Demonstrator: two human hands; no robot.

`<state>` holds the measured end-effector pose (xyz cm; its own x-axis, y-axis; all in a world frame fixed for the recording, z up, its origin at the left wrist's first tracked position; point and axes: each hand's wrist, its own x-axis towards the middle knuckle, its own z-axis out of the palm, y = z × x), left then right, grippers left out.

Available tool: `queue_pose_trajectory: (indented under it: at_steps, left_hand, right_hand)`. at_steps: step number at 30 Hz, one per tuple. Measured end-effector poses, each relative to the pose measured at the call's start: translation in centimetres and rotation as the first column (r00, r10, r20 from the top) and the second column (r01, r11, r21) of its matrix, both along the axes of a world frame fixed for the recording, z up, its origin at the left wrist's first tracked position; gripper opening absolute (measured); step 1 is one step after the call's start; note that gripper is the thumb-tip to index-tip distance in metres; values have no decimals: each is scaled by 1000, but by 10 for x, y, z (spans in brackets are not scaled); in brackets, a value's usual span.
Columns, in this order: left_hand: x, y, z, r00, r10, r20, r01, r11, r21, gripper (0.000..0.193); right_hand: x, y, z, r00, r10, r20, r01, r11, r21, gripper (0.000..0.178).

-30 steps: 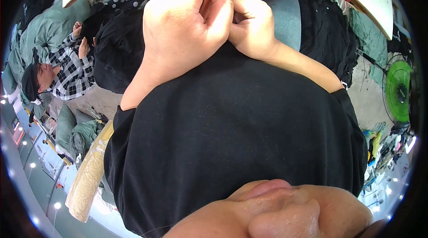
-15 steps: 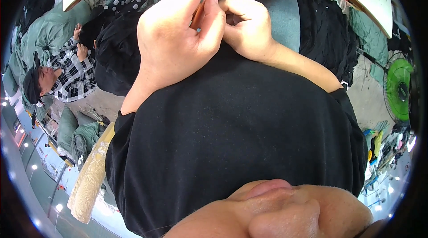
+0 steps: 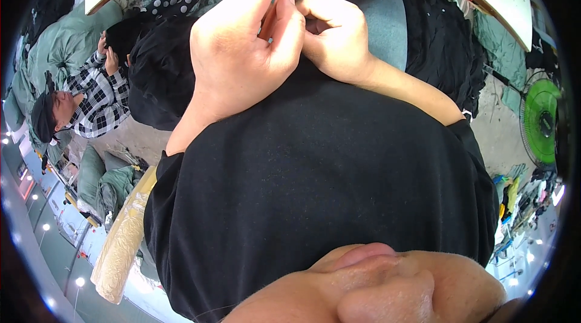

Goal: Inspecting a black garment and using a seam ripper to remove loose threads or fix minor defects.

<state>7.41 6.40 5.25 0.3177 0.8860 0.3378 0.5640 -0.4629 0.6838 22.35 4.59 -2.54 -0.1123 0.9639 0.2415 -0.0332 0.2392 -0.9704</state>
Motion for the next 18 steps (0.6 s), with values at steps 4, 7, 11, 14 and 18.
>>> queue_pose_trajectory:
  at_steps: [4, 7, 11, 14, 18]
  left_hand:
    - [2, 1, -1, 1000, 3, -19, -2, 998, 58, 9]
    - [4, 3, -2, 1000, 2, -30, 0, 996, 84, 9]
    - [6, 4, 1, 999, -2, -50, 7, 995, 101, 8]
    - [5, 4, 6, 998, 4, -65, 0, 998, 60, 8]
    - [13, 1, 15, 998, 44, -49, -46, 998, -37, 8]
  right_hand:
    - [0, -1, 5, 998, 3, 58, -2, 1000, -15, 17]
    - [1, -1, 3, 996, 1, 85, -1, 1000, 2, 16]
    - [0, -2, 2, 995, -11, 94, 10, 1000, 5, 15]
    - [1, -1, 4, 993, -2, 116, 2, 1000, 5, 15]
    - [0, 0, 3, 994, -11, 113, 9, 1000, 23, 14]
